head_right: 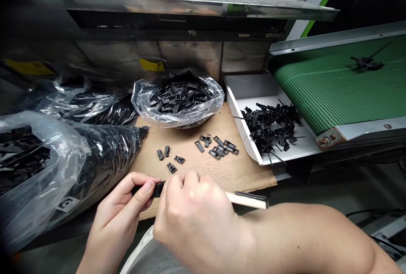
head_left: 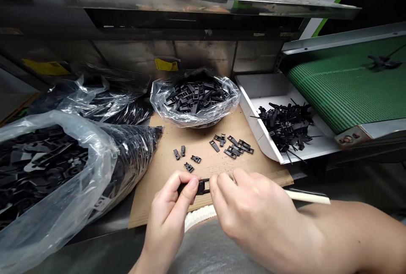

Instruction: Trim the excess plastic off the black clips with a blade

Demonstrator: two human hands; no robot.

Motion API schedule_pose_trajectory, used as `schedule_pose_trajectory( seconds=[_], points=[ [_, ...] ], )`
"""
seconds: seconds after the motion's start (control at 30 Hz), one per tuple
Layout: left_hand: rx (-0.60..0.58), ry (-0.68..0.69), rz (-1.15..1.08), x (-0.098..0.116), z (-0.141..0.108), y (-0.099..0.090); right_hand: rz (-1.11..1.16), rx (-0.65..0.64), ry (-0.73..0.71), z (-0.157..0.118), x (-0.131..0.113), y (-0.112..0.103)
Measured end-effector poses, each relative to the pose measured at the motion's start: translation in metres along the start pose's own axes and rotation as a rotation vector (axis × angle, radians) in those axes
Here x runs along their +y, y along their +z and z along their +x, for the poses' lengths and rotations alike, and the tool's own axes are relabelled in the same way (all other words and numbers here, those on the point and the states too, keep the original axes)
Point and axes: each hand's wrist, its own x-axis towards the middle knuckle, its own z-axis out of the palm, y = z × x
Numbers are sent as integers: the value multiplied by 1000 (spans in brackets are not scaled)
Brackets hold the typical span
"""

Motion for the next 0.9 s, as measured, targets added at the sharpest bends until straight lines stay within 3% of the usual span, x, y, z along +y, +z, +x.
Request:
schedule_pose_trajectory(
  seconds=[0.17, 0.3, 0.7, 0.9],
  points=[
    [-14, -25, -88, -4, 3, -8, 37, 129, 89, -4, 9, -1],
    [-40, -61, -142, -6, 4, -9, 93, 221, 37, -11, 14, 3],
    [-80, 24, -96, -7, 0, -14, 157, 229, -46, -13, 12, 7],
    [-68, 117, 38, -6, 0, -12, 58, 196, 11, -8, 1, 8]
  ],
)
